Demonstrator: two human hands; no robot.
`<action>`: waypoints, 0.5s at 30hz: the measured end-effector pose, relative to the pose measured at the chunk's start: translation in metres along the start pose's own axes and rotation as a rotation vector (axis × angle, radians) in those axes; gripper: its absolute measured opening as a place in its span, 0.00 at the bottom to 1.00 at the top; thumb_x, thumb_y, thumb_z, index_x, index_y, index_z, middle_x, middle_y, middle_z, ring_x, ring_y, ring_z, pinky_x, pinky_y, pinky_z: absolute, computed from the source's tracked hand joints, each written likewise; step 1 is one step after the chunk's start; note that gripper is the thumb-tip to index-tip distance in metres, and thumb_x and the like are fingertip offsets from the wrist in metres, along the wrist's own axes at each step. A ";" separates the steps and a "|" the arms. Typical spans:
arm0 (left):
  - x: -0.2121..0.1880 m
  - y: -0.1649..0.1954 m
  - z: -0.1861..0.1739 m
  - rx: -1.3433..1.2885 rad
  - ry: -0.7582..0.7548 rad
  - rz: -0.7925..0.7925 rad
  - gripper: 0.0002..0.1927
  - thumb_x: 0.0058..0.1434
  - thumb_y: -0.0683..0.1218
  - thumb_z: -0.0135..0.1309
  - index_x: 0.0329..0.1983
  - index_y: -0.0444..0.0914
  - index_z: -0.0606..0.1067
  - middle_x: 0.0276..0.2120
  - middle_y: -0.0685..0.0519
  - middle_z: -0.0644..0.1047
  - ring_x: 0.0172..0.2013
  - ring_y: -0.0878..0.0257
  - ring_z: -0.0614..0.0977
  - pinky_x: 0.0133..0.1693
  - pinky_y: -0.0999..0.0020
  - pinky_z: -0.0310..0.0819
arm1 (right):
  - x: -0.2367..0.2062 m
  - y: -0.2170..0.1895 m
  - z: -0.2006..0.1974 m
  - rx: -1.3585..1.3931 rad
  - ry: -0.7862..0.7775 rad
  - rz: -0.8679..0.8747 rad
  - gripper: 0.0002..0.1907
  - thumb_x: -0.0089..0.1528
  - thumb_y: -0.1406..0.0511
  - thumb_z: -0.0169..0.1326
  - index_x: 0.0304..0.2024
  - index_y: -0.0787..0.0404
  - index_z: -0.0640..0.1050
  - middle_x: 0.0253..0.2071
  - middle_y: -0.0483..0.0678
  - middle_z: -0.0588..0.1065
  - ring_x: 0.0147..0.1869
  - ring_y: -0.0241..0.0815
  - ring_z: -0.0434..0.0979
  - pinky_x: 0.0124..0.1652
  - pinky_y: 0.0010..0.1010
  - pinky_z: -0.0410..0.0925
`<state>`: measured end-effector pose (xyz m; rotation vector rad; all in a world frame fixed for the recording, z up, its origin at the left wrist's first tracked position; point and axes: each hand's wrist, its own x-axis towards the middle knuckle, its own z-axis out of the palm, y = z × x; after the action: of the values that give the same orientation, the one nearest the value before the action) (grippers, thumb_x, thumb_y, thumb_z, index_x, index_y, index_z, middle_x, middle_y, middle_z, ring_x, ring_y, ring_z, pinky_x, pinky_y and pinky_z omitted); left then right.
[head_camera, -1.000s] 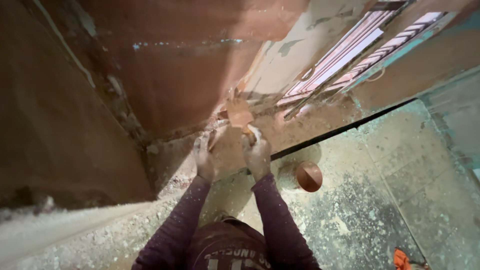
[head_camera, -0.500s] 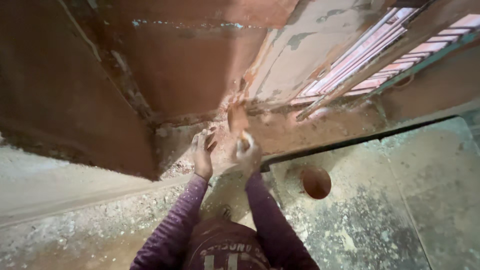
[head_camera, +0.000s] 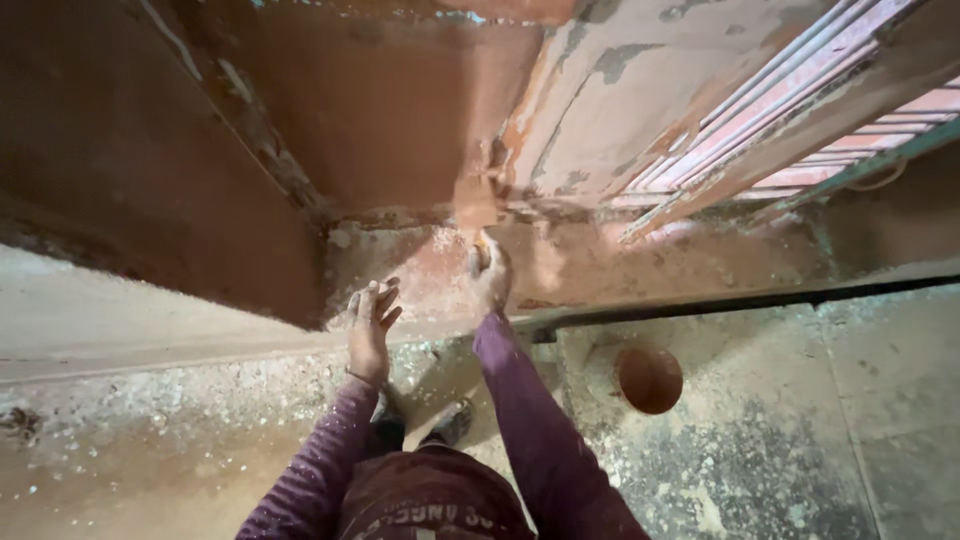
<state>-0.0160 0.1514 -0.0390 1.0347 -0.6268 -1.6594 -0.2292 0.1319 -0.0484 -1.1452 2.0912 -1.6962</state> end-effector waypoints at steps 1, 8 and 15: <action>-0.001 0.001 0.002 0.000 -0.005 0.013 0.14 0.70 0.55 0.48 0.51 0.42 0.73 0.57 0.49 0.79 0.58 0.58 0.79 0.55 0.57 0.72 | -0.002 0.001 0.002 -0.071 -0.103 0.052 0.17 0.62 0.65 0.57 0.53 0.62 0.80 0.42 0.53 0.82 0.44 0.44 0.83 0.44 0.35 0.74; 0.023 0.009 0.029 -0.014 -0.111 0.049 0.14 0.71 0.54 0.49 0.52 0.42 0.73 0.52 0.51 0.79 0.57 0.58 0.80 0.54 0.57 0.74 | 0.003 -0.003 -0.002 -0.207 -0.236 0.203 0.18 0.67 0.63 0.54 0.58 0.62 0.77 0.45 0.57 0.80 0.47 0.51 0.80 0.48 0.36 0.71; 0.049 0.047 0.050 -0.010 -0.177 0.066 0.14 0.70 0.53 0.50 0.51 0.40 0.73 0.52 0.53 0.79 0.57 0.59 0.81 0.51 0.59 0.75 | 0.002 -0.010 0.004 -0.023 0.017 -0.169 0.18 0.66 0.62 0.54 0.57 0.62 0.76 0.47 0.60 0.79 0.51 0.58 0.81 0.51 0.38 0.72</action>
<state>-0.0411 0.0857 0.0079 0.8571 -0.7599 -1.7062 -0.2237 0.1276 -0.0397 -1.3532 2.0808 -1.7637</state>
